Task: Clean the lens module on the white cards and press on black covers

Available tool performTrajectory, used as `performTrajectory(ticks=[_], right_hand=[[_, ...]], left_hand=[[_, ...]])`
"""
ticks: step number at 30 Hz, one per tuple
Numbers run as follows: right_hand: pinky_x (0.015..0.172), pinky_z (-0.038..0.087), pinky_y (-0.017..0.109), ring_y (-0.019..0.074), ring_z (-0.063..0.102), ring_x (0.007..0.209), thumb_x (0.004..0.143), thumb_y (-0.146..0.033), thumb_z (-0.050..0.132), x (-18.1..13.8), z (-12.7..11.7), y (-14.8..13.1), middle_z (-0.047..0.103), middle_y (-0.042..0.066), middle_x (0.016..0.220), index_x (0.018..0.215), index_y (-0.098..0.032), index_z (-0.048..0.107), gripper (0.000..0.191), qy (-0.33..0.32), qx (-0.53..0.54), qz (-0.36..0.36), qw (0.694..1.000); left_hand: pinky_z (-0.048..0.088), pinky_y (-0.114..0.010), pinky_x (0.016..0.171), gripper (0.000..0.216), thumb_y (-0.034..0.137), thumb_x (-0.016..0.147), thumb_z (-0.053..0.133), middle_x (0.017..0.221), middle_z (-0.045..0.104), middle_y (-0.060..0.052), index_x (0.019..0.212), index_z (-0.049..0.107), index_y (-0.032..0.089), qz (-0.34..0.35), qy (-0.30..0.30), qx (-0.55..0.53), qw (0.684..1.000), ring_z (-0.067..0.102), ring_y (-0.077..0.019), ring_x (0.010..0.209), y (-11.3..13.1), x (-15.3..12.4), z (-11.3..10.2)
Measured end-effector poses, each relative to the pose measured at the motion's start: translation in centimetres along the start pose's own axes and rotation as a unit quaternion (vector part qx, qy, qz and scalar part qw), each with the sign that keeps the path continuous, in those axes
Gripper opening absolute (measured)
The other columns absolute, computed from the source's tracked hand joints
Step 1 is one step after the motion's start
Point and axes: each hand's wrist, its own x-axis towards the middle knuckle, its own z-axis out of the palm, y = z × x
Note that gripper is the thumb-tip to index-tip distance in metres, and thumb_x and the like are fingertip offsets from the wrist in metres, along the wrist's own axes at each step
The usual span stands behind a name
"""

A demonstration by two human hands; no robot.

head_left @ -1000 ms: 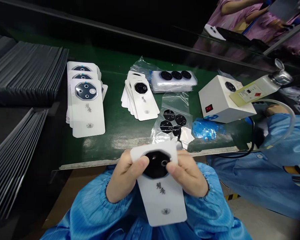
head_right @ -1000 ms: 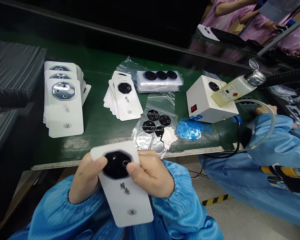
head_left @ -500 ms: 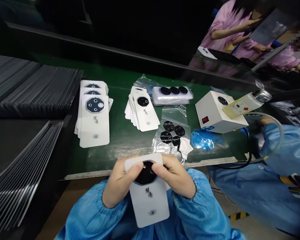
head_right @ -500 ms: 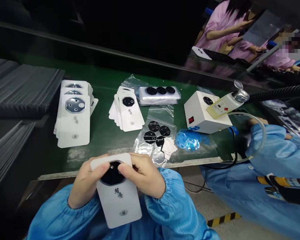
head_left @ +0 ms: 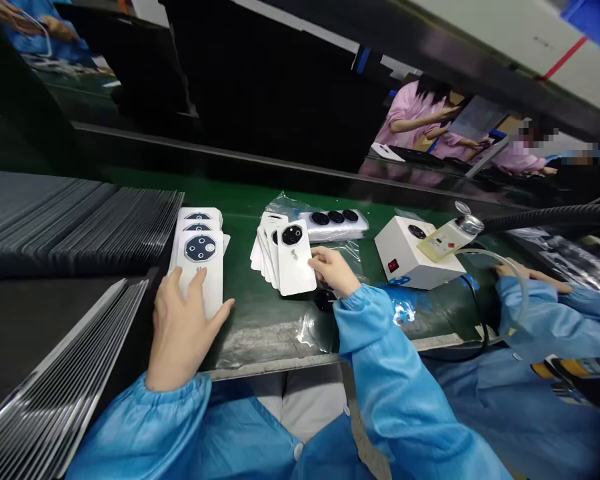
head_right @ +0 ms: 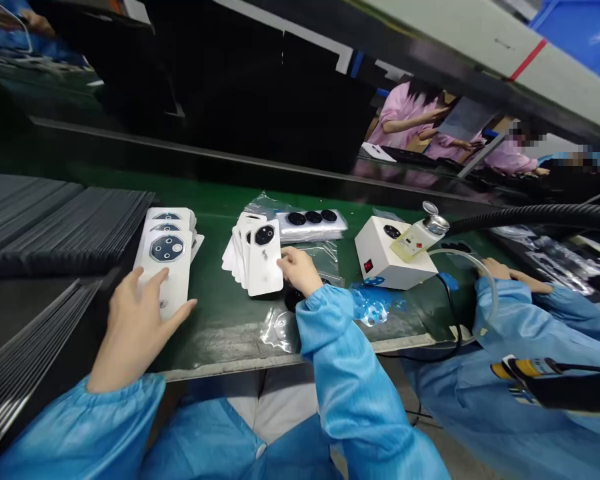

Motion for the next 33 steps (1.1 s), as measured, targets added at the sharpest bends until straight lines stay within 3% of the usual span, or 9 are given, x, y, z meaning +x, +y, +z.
performTrajectory(ticks=[5,12,21,33], right_hand=[[0.079,0.053,0.037,0.0171,0.06,0.092,0.09,-0.035,0.054,3.0,0.8,1.2,0.059,0.007,0.11,0.113,-0.015,0.055,0.03,0.038,-0.072,0.022,0.996],[0.083,0.052,0.04,0.0185,0.059,0.097,0.089,-0.034,0.054,1.1,0.8,0.7,0.058,0.007,0.113,0.113,-0.016,0.055,0.03,0.077,-0.147,-0.034,0.986],[0.076,0.048,0.031,0.0105,0.056,0.07,0.084,-0.021,0.059,-3.3,2.1,-2.2,0.06,0.003,0.091,0.099,-0.015,0.061,0.016,-0.025,-0.152,-0.152,0.976],[0.07,0.047,0.026,0.0101,0.057,0.069,0.083,-0.018,0.058,-4.6,2.7,-2.4,0.059,0.004,0.093,0.099,-0.016,0.061,0.016,-0.083,-0.113,-0.173,0.975]], left_hand=[[0.026,-0.066,0.101,0.059,0.034,0.082,0.052,0.144,0.021,-0.032,0.132,0.046,0.003,0.022,-0.006,0.091,0.996,0.022,-0.0547,0.132,-1.4,0.2,0.7],[0.037,-0.065,0.094,0.056,0.033,0.082,0.052,0.139,0.031,-0.034,0.128,0.051,0.003,0.025,0.05,0.11,0.992,0.037,-0.0523,0.125,-1.0,0.2,0.3],[0.035,-0.056,0.104,0.056,0.038,0.085,0.047,0.139,0.035,-0.03,0.127,0.052,0.001,0.029,0.113,0.078,0.99,0.037,-0.0436,0.129,0.0,-0.6,0.0],[0.034,-0.058,0.104,0.051,0.035,0.083,0.052,0.14,0.038,-0.028,0.122,0.057,0.004,0.012,0.147,0.052,0.988,0.037,-0.0424,0.13,0.6,-1.4,0.0]])
